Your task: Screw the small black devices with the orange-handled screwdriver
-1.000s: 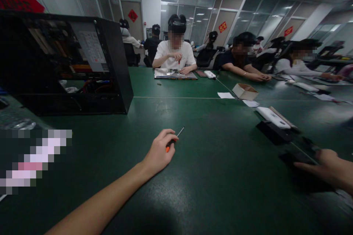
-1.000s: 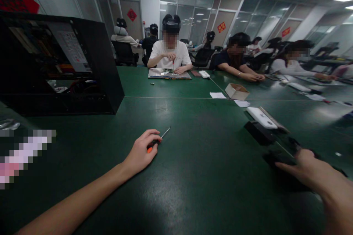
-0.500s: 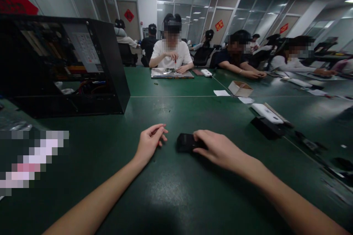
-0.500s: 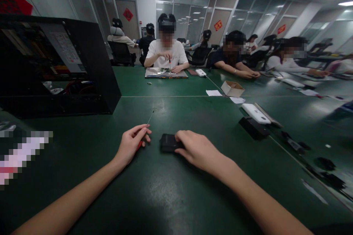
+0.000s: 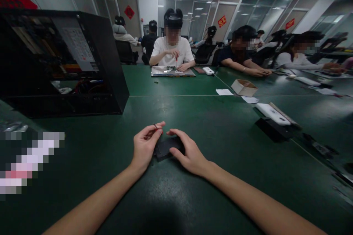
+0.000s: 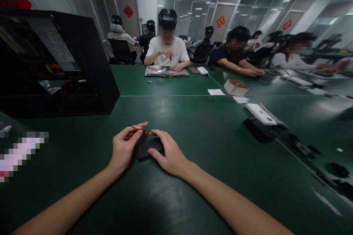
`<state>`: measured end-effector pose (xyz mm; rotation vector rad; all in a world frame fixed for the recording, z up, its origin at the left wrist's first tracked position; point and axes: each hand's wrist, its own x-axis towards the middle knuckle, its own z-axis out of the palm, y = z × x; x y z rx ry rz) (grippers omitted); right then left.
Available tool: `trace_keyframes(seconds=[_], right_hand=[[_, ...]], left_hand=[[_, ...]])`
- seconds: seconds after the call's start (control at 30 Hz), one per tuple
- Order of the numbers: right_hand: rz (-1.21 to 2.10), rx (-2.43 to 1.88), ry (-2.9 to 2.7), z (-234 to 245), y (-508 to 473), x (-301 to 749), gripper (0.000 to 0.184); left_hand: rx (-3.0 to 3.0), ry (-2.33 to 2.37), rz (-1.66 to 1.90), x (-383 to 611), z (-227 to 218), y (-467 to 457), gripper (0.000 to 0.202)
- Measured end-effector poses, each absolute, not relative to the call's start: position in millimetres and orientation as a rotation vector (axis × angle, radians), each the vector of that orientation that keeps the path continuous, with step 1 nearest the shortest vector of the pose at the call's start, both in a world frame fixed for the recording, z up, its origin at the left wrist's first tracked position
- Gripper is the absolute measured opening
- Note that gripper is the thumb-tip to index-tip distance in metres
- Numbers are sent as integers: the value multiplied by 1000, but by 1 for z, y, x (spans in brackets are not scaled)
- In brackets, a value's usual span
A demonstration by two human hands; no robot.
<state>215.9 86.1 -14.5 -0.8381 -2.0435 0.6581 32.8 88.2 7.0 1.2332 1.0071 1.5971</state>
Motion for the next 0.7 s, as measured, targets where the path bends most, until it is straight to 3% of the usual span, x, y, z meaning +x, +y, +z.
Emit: trace_keyframes(seconds=[0.27, 0.7], right_hand=[[1168, -889, -1607, -21, 104, 214, 41], [1082, -985, -1805, -19, 106, 218, 37]], left_hand=[[1118, 797, 1461, 35, 7, 87, 20], [948, 791, 1338, 31, 3, 90, 27]])
